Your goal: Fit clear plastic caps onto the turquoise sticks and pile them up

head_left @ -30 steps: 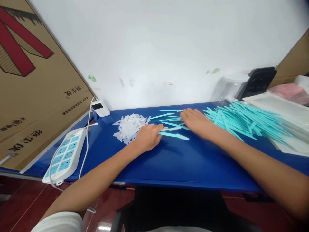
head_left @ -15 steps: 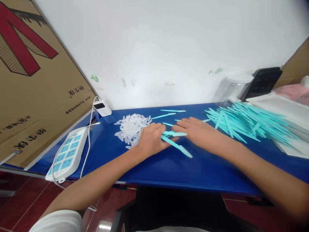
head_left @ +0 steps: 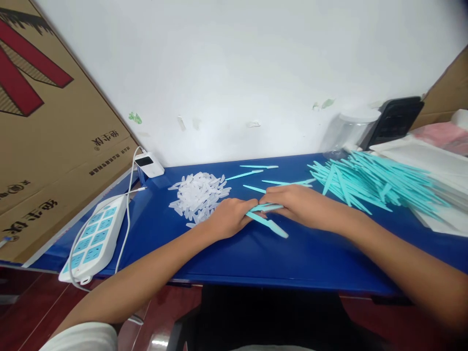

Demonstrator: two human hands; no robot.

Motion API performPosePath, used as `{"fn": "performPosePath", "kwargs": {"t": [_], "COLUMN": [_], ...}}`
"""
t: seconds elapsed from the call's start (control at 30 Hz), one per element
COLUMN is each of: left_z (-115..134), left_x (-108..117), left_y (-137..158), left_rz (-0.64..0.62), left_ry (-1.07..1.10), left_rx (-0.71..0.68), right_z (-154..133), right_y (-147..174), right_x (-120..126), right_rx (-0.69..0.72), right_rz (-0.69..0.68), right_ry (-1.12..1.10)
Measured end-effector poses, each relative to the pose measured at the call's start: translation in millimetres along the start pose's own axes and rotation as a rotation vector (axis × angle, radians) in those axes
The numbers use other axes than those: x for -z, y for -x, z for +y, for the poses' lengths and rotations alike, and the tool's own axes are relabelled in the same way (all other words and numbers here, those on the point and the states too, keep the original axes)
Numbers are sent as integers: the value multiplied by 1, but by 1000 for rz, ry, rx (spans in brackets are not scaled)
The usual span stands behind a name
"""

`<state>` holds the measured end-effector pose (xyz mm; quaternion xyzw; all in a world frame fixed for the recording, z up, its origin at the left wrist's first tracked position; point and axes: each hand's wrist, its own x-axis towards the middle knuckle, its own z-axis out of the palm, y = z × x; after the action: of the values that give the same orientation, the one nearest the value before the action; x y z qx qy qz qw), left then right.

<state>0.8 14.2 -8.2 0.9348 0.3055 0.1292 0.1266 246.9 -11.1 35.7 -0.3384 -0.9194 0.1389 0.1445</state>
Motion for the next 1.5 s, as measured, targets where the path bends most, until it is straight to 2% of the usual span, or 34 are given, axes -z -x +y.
{"fn": "performPosePath", "kwargs": {"t": [0.17, 0.37, 0.47, 0.57, 0.73, 0.9, 1.1, 1.3, 1.4, 1.5], "left_z": [-2, -1, 2, 4, 3, -3, -8, -1, -2, -11], "left_x": [5, 25, 30, 30, 27, 26, 25, 29, 30, 31], "left_y": [1, 0, -1, 0, 0, -2, -1, -2, -2, -1], "left_rz": [-20, -44, -28, -38, -39, 50, 118, 137, 164, 197], "left_ry": [4, 304, 462, 568, 625, 670, 686, 674, 676, 696], "left_rx": [-13, 26, 76, 135, 161, 192, 215, 196, 204, 237], "right_z": [11, 25, 27, 27, 27, 33, 27, 17, 27, 47], "right_y": [3, 6, 4, 2, 2, 2, -5, -7, -3, 6], "right_x": [10, 26, 22, 14, 11, 15, 9, 9, 17, 32], "right_rx": [-64, -159, -144, -114, -139, -341, -410, -356, -346, -386], "right_rz": [59, 73, 97, 59, 11, 218, 403, 496, 542, 701], "right_ry": [-55, -216, -275, -298, -369, -644, -847, -803, -749, -718]}}
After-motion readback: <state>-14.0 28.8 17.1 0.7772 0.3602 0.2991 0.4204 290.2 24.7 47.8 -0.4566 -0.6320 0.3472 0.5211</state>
